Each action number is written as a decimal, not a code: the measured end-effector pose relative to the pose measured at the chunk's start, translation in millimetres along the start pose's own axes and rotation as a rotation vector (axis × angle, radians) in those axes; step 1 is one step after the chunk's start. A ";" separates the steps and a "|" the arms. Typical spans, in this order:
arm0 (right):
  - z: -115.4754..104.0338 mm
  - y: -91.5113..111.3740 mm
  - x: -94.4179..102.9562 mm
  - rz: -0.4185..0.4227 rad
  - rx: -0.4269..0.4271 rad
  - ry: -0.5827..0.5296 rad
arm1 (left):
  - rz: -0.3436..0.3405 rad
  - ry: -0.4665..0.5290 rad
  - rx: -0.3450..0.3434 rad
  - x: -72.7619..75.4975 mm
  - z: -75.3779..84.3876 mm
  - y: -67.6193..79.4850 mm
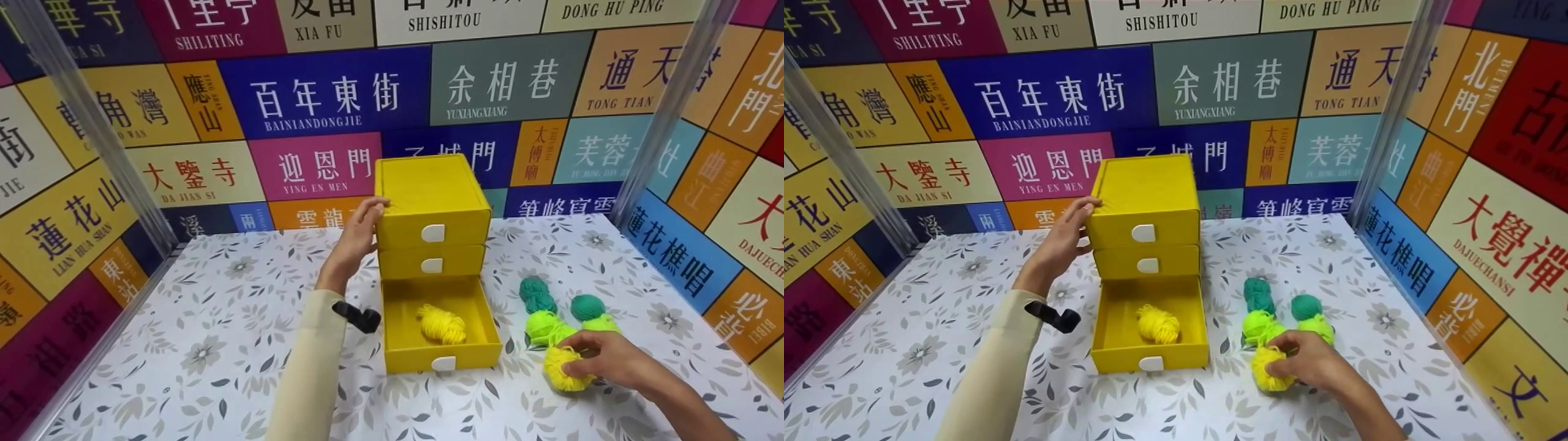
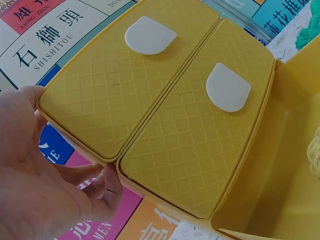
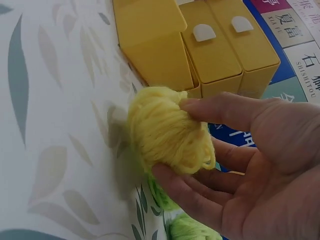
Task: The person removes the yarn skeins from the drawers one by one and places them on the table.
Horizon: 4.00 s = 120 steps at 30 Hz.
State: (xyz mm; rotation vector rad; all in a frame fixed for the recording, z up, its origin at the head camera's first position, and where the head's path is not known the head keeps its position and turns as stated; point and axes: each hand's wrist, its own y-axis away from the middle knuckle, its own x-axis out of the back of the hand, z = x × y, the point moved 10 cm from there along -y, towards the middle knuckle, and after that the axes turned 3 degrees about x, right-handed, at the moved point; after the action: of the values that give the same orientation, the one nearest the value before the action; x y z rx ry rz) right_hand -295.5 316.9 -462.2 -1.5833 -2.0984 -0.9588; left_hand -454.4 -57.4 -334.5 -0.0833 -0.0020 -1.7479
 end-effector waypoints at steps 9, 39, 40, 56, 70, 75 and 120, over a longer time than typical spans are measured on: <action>-1.5 -1.0 7.3 0.029 -0.005 0.034 | 0.006 -0.043 0.028 1.6 -2.8 -0.9; -111.9 -19.2 -13.2 0.133 0.181 0.078 | 0.009 -0.011 0.039 1.3 -4.6 -2.7; -115.1 -20.7 -15.5 0.130 0.186 0.077 | 0.011 -0.013 0.041 1.3 -4.5 -2.5; -151.0 -42.0 -54.3 0.090 0.293 0.040 | 0.000 -0.017 0.007 1.0 -1.0 -0.7; -152.5 -60.5 -79.8 0.077 0.233 0.038 | 0.009 -0.001 0.033 1.1 -2.8 -1.2; -150.9 -66.6 -88.5 0.073 0.193 0.039 | 0.007 -0.004 0.031 0.4 -3.0 -1.5; -153.3 -87.1 -96.8 0.137 0.124 0.104 | -0.002 0.013 0.004 0.4 -0.1 -0.2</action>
State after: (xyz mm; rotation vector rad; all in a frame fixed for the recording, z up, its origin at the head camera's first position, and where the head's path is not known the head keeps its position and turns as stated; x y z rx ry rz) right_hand -365.3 129.6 -440.6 -1.5576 -1.9138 -0.8295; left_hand -454.7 -57.8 -334.5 -0.0697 0.0038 -1.7499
